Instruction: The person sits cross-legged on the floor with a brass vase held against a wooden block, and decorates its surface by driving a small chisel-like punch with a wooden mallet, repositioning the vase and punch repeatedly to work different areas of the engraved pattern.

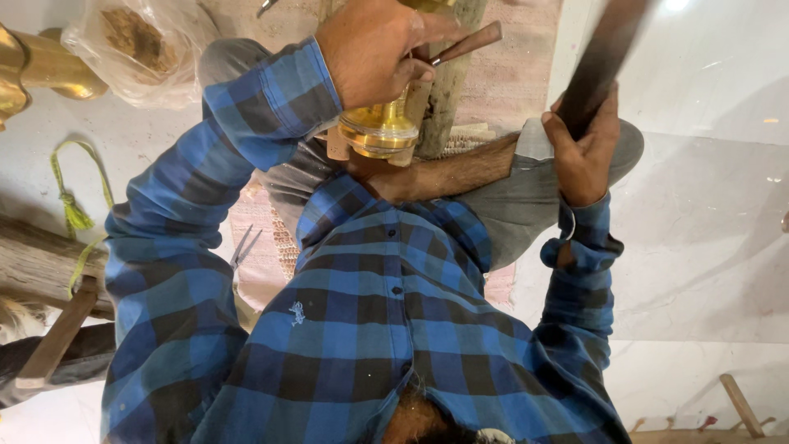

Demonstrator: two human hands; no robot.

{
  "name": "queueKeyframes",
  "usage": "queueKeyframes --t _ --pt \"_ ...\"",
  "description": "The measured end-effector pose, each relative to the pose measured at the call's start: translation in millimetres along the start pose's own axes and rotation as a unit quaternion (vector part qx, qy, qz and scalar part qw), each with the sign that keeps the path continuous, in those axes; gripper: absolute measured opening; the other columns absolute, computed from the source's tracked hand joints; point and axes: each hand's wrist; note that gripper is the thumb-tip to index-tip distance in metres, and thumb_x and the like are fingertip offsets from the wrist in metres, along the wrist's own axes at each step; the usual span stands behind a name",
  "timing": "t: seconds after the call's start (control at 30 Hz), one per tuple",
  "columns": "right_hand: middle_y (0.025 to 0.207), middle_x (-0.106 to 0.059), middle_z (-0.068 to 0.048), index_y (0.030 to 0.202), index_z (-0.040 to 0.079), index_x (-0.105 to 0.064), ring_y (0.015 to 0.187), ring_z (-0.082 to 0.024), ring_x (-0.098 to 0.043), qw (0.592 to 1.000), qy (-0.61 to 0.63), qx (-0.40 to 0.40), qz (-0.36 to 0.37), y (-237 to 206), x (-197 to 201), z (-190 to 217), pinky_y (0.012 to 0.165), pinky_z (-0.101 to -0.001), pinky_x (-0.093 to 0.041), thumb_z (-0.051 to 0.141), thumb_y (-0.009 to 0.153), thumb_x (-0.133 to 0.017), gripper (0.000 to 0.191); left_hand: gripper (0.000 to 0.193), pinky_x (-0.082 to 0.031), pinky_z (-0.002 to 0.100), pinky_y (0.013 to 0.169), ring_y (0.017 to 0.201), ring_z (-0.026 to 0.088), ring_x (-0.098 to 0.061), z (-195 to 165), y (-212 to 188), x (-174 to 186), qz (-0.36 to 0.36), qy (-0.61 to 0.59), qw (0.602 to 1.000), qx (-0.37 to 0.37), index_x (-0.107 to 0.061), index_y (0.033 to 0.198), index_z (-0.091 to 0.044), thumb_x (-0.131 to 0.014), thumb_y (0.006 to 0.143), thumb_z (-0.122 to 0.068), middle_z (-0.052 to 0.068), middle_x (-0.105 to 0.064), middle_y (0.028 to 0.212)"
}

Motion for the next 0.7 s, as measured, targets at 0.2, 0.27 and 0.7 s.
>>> queueKeyframes --t 0.2,0.27,0.7 --pt "0.126 -0.068 -0.017 0.158 -0.002 -0.040 0.115 -0.024 -0.069 0.988 -0.130 0.088 0.012 0 11 -16 0.101 -0.0372 -0.059 -0.011 0.107 -0.065 0.057 0.036 -0.056 0.045 0.065 0.075 0.034 -0.072 1 -3 -1 0.001 0.018 1.000 0.006 -0.071 0.121 -0.009 -0.084 0.088 -0.015 0.017 -0.073 0.083" --pt "0.126 -0.067 -0.016 0.158 -0.004 -0.036 0.117 -0.024 -0.069 0.989 -0.126 0.075 0.030 1 13 -13 0.105 -0.0373 -0.058 -0.010 0.107 -0.067 0.060 0.036 -0.056 0.044 0.063 0.074 0.031 -0.073 1 -3 -2 0.007 -0.015 1.000 0.019 -0.070 0.125 -0.010 -0.082 0.091 -0.013 0.014 -0.074 0.084" --pt "0.126 -0.065 -0.017 0.150 0.003 -0.049 0.115 -0.026 -0.069 0.964 -0.223 0.144 0.026 3 -4 21 0.101 -0.0352 -0.058 -0.014 0.102 -0.064 0.053 0.041 -0.057 0.039 0.066 0.080 0.026 -0.075 7 -10 4 0.003 -0.099 0.995 -0.014 -0.065 0.135 -0.008 -0.079 0.096 -0.011 0.013 -0.076 0.091"
Point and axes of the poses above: each hand's wrist, its own y-axis towards the middle knuckle, its own x-axis out of the back of the hand, z = x × y
